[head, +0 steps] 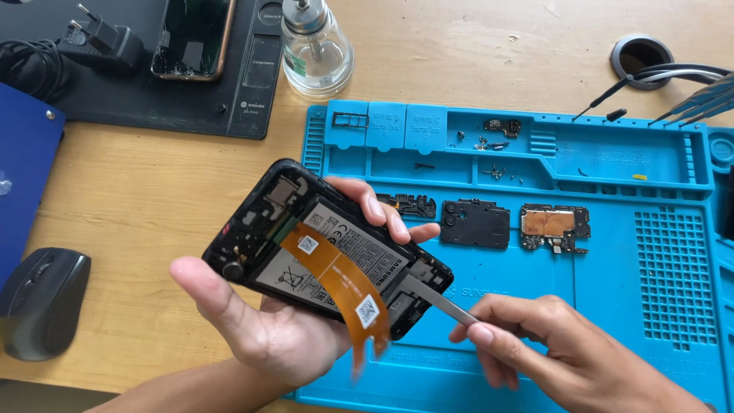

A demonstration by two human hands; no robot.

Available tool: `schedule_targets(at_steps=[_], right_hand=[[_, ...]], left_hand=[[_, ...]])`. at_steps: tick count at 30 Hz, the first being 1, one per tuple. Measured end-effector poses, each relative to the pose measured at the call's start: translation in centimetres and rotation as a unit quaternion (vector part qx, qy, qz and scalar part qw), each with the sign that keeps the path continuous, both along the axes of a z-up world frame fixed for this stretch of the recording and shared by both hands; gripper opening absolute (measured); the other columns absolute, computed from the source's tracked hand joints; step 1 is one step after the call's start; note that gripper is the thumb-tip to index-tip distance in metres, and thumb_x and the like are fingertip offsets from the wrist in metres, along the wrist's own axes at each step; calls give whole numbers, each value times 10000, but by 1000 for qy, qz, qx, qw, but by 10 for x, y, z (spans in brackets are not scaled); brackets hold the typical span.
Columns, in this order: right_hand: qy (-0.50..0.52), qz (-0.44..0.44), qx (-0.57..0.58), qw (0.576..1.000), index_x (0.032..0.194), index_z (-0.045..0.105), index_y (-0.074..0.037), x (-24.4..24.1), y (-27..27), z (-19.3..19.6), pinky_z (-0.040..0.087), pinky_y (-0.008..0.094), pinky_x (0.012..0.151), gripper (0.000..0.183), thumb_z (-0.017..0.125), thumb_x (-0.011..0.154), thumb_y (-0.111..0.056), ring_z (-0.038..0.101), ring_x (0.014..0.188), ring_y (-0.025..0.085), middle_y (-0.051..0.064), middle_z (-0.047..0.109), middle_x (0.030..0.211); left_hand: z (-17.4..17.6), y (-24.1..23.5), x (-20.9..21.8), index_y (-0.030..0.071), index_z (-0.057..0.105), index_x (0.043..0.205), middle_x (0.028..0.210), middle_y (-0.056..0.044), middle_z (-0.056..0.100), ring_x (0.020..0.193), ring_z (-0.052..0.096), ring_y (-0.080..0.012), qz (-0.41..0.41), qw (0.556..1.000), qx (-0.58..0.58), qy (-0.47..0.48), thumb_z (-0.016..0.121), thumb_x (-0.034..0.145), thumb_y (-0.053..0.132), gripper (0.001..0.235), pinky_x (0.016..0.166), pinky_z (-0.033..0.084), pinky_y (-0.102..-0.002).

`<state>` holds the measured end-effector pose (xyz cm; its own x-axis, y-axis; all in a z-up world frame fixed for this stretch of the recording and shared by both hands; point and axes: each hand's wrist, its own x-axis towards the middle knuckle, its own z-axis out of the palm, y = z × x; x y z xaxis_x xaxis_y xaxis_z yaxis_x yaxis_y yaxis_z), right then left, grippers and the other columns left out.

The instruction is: The person removes the battery from a disassembled smartphone by peeling off adhesive tape and prying it out with a metal tool. The battery is placed on a blue parts tray, and the person continues to remove adhesive residue from the phone chassis.

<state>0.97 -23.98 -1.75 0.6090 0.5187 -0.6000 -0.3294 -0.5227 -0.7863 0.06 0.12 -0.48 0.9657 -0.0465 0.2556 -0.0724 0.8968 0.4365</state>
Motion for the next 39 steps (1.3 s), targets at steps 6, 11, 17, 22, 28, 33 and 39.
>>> schedule_targets(at_steps=[6,11,17,22,28,33,39], right_hand=[[14,-91,105,990,840,806,40,-17,-3,-27,349,370,427,414,603,1031,-266,390,492,210,72,454,581],[40,-113,120,986,846,745,50,-24,2,-45,302,362,485,395,583,1053,-245,360,564,210,99,459,681],[-52,-113,75,989,780,734,-23,-23,6,-42,359,334,454,417,570,1043,-303,417,511,177,61,503,601],[0,-111,80,991,859,763,-1,-21,9,-42,253,330,436,399,555,1067,-270,321,508,156,39,411,616],[-104,-52,0,993,787,747,-102,-23,7,-40,380,326,478,376,567,1040,-315,470,548,153,25,597,659],[-143,-39,-14,989,767,740,-116,-21,7,-38,446,319,484,376,565,1024,-329,569,557,143,12,659,690],[-120,-18,-56,991,800,794,-163,-20,1,-35,507,313,443,384,571,962,-430,643,563,128,10,753,655]], left_hand=[[-12,7,3,-35,424,1471,1233,-221,528,1162,555,-363,-2,998,-56,27,406,948,721,920,1088,474,-621],[-9,-1,2,-13,505,1375,1180,-189,547,1087,579,-320,40,997,-43,48,375,939,741,881,1021,507,-577],[-13,-15,3,-32,547,1324,1165,-199,571,1067,614,-326,19,998,-39,47,356,949,747,885,997,538,-553],[-12,-16,5,-39,550,1280,1111,-194,573,1008,615,-308,35,997,-14,72,352,941,733,867,939,556,-526],[-12,-17,3,-30,552,1291,1123,-192,574,1029,615,-314,16,998,-16,63,375,943,731,855,961,560,-545],[-11,-19,3,-44,550,1273,1079,-189,587,968,628,-302,6,995,-17,98,351,900,769,916,897,566,-490],[-18,-21,2,-30,557,1261,1074,-172,593,963,622,-287,-25,995,-24,92,352,882,792,928,893,557,-465]])
